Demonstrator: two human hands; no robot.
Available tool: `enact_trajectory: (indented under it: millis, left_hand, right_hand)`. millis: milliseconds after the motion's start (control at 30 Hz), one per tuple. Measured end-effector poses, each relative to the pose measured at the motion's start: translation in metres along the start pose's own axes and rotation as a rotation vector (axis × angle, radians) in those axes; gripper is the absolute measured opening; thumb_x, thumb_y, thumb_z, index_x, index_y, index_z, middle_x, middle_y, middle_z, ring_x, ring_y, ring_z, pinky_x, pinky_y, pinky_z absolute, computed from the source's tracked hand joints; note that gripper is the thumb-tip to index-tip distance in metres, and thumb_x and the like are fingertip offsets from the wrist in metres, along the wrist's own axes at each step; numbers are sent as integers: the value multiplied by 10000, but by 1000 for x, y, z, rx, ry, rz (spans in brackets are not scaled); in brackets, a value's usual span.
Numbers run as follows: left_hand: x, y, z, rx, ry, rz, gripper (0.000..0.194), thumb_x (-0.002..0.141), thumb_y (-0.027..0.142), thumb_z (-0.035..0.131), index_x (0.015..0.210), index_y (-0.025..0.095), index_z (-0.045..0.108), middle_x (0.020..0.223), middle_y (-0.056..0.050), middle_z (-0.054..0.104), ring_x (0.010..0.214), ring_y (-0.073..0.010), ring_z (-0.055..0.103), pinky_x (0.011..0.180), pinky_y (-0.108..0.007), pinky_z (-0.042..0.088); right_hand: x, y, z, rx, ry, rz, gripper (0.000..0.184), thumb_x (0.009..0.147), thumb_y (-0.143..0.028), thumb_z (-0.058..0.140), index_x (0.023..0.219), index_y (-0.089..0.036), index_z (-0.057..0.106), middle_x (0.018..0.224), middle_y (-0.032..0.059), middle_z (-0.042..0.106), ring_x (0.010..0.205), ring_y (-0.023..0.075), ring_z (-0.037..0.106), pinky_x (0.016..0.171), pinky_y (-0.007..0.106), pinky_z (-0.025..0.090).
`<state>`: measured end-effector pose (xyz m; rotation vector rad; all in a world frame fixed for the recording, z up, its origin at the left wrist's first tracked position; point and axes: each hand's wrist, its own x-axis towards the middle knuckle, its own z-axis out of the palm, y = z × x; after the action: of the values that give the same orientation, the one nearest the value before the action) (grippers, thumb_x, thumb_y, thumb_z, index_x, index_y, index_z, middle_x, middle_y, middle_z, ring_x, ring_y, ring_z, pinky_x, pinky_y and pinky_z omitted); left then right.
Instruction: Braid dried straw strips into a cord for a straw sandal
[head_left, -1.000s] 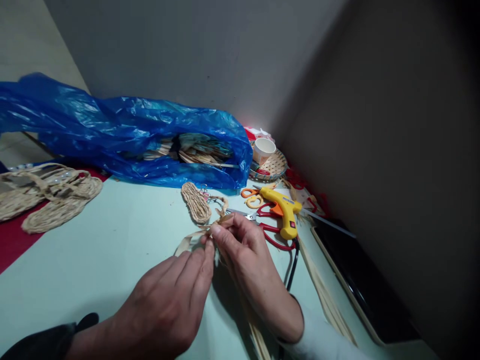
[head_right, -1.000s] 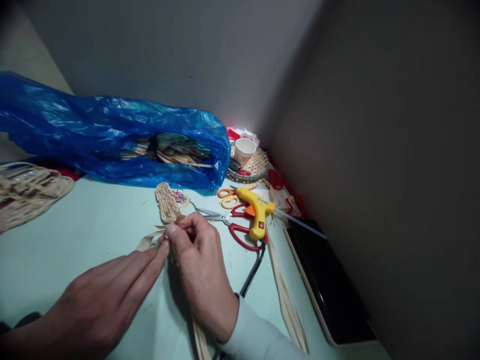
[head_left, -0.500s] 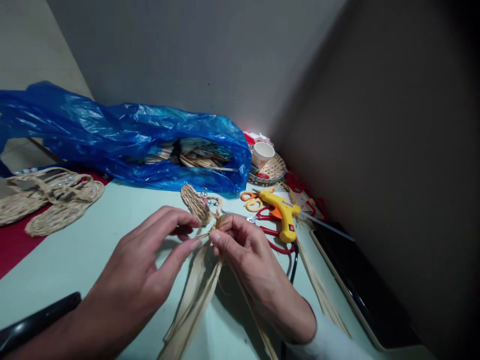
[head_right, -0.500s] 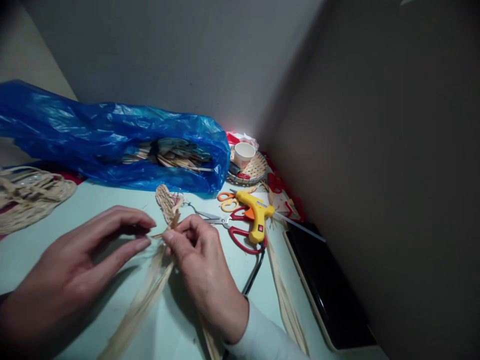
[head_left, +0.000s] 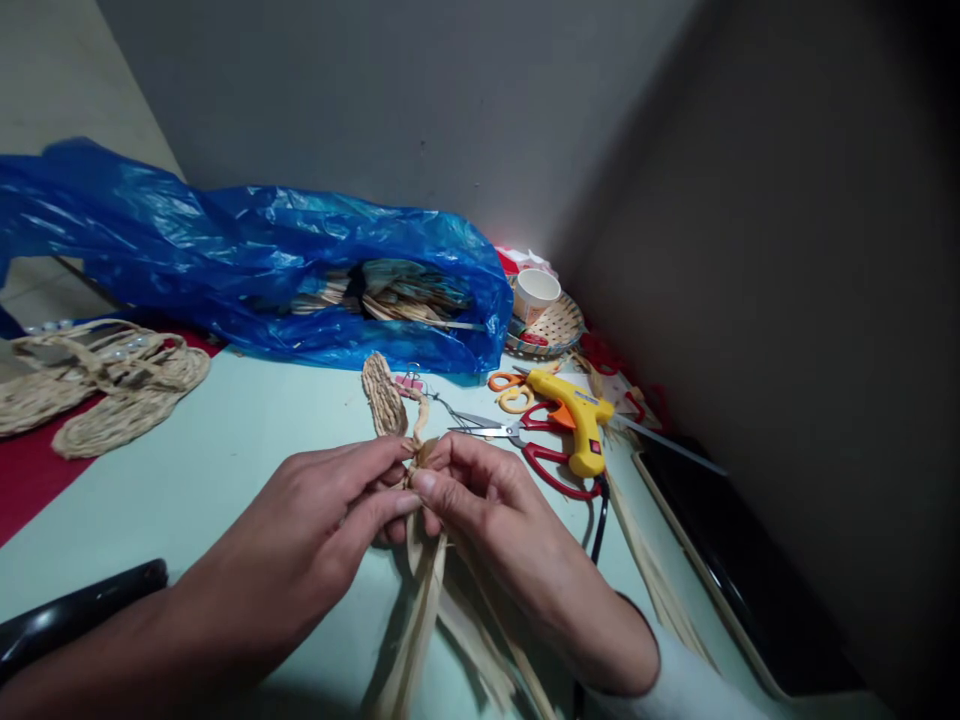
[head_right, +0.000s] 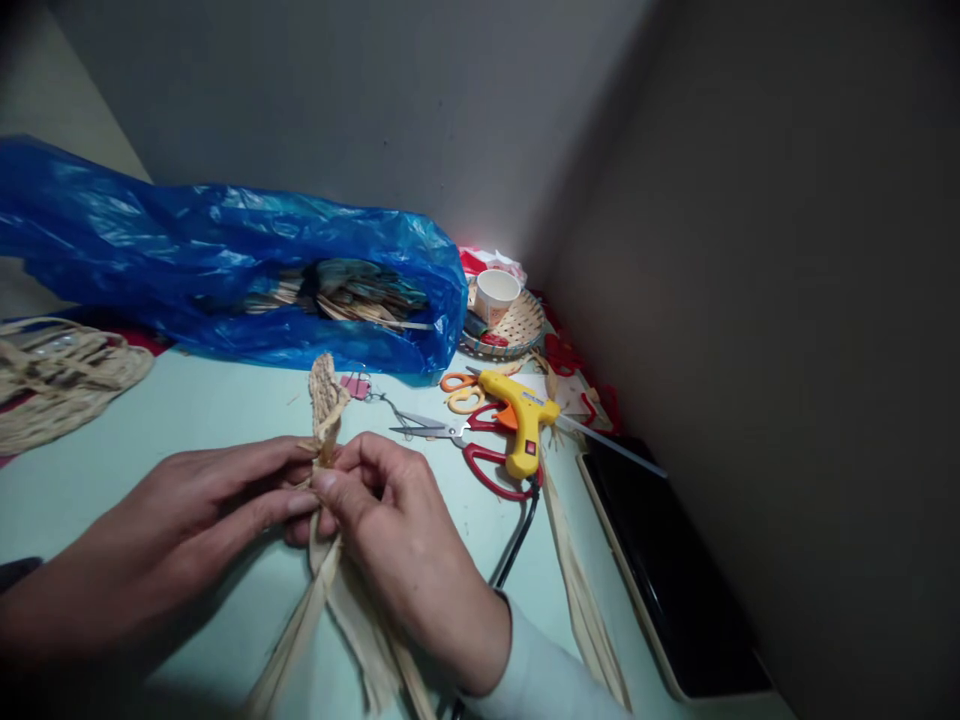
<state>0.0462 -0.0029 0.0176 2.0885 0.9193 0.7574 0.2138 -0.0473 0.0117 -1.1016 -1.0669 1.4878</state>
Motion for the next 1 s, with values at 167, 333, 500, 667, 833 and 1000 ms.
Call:
enact_trajectory:
  millis: [167, 333, 500, 667, 833, 1000]
  left_hand:
    - [-1, 1, 0, 143, -69, 13, 170, 946, 314, 493, 830, 250, 599, 744, -12, 731, 695, -219, 715, 607, -298, 489]
    - [2, 3, -7, 42, -160, -92, 204, 934, 351, 482, 811, 250, 610, 667, 2, 739, 616, -202, 698, 611, -303, 487]
    - [9, 0, -12, -279, -263, -317, 207, 892, 407, 569, 970, 221, 620, 619, 4, 701, 618, -203, 658, 631, -311, 503]
    - [8, -8, -3, -700, -172, -518, 266, 829, 353, 716, 1041, 235, 608, 617, 61, 602, 642, -164, 622, 590, -253, 454]
    - [8, -9, 9, -792, -173, -511, 389, 784, 377, 808, 1081, 213, 618, 844, 6, 687, 782, -182, 677, 726, -289, 523]
    - [10, -3, 10, -846, -221, -548, 438, 806, 362, 800, 1146, 164, 606, 721, 11, 686, 602, -145, 651, 619, -255, 515]
  right_hand:
    - [-1, -2, 1, -108, 3, -33, 223, 922, -200, 573, 704, -198, 526, 680, -23, 555, 697, 146, 546, 716, 280, 422]
    - [-2, -2, 2, -127, -17, 5, 239, 954, -209, 539, 718, -205, 500, 706, -14, 555, 716, 159, 547, 711, 293, 420]
    - [-1, -4, 0, -190, 5, 3, 267, 949, -202, 570, 693, -198, 495, 662, -34, 523, 652, 131, 476, 640, 261, 368]
    - [-2, -6, 0, -137, 26, -11, 217, 935, -203, 581, 723, -191, 531, 657, -39, 524, 637, 125, 478, 613, 245, 364]
    - [-1, 1, 1, -115, 27, 6, 164, 917, -250, 597, 770, -203, 544, 667, -20, 564, 636, 150, 538, 624, 268, 405]
    - [1, 9, 0, -26, -54, -23, 125, 975, -318, 537, 894, -233, 491, 647, -32, 603, 589, 163, 611, 669, 304, 484]
